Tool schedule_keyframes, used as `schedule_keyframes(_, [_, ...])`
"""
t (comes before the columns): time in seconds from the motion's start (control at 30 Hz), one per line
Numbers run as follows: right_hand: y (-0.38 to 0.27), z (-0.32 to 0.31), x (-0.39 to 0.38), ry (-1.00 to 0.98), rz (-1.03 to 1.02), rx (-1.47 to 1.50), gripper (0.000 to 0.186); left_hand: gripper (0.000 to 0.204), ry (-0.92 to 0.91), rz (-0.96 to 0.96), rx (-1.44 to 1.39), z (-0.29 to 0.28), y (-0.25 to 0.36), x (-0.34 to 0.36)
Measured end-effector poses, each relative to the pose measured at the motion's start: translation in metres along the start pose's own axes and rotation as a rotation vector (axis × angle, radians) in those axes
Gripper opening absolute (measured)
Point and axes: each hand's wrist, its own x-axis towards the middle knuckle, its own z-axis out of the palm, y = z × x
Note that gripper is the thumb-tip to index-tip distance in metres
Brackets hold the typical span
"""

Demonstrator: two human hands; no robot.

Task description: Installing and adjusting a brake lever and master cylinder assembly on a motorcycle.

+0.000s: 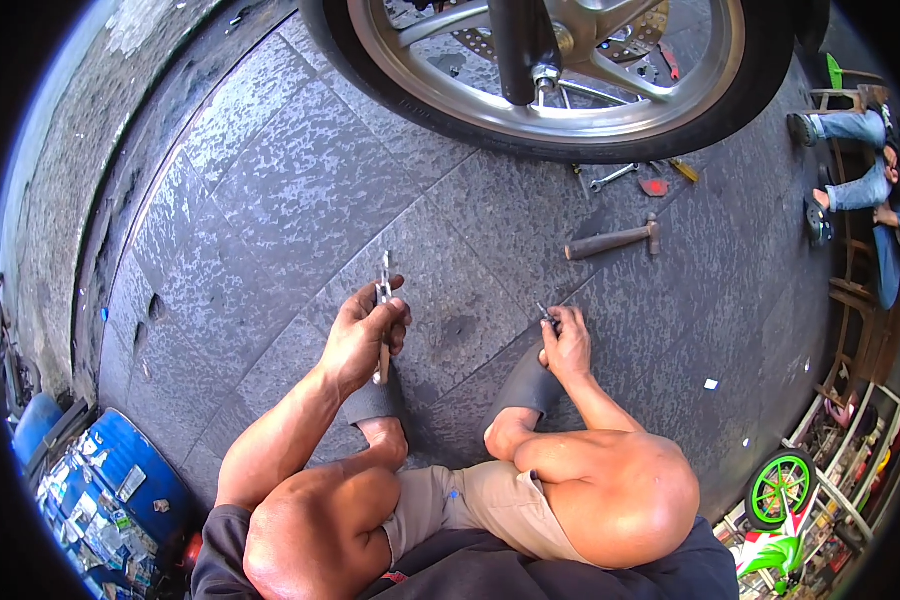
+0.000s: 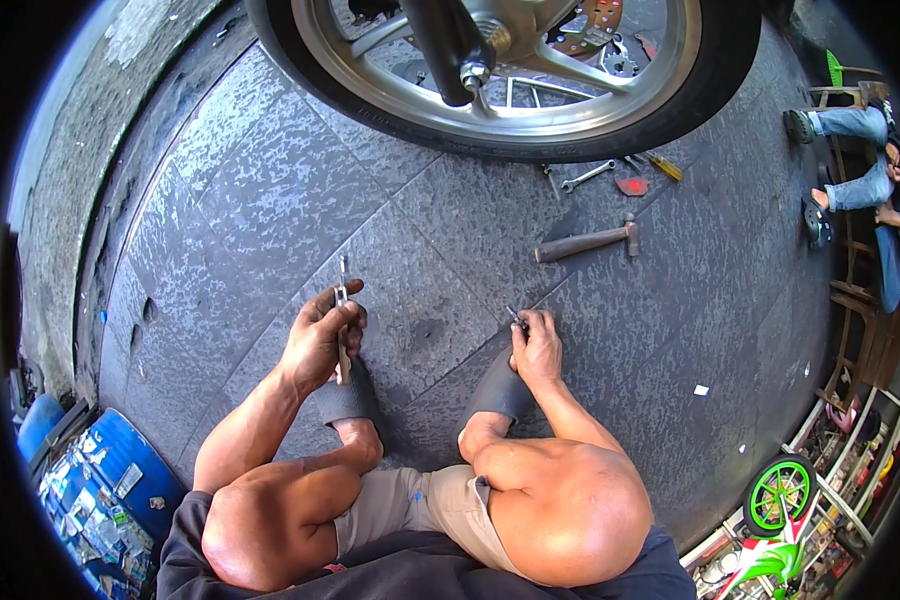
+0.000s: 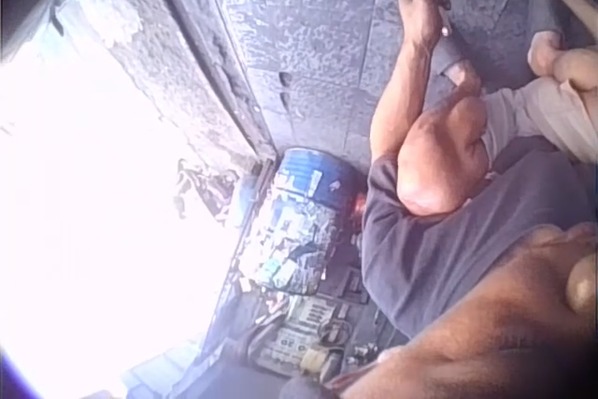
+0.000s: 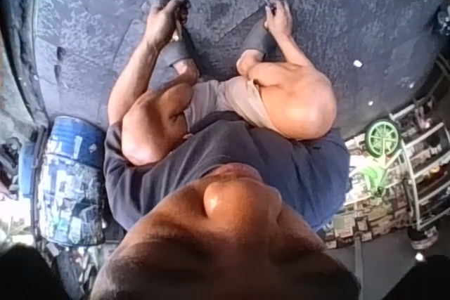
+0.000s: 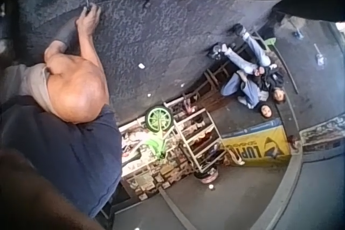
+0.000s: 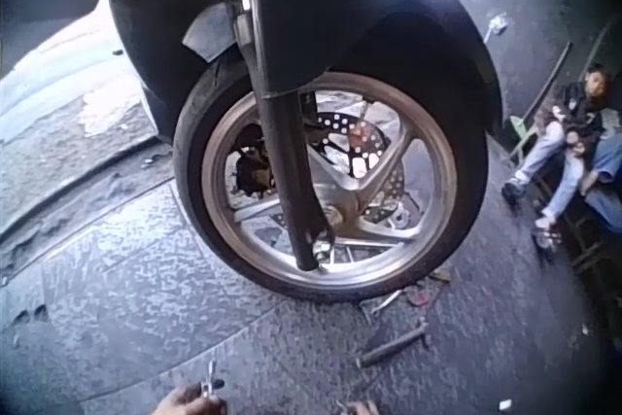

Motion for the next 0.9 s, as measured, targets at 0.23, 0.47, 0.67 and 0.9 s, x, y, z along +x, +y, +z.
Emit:
schedule_keyframes(0.23, [-0.038,-0.05,0.019,0.06,0.075,0.388,0.02,0.034,-0.052,0.093,0.352,0.008,0.04,-0.01])
schedule_keyframes(0.47, [-0.309,-0.3,-0.003,0.005,-0.245,0.555,0.023,0.029,-0.121,0.147,0.2,0.175,0.241,-0.159])
schedule_keyframes(0.67, [-0.493,-0.494,-0.059,0.098,-0.548,0.389,0.026,0.022,-0.251,0.266,0.049,0.283,0.374,-0.306])
schedule_keyframes(0.9, [-0.61,-0.613,-0.1,0.105,-0.383,0.556,0.016,0.027,-0.393,0.206,-0.077,0.331,0.498,-0.425])
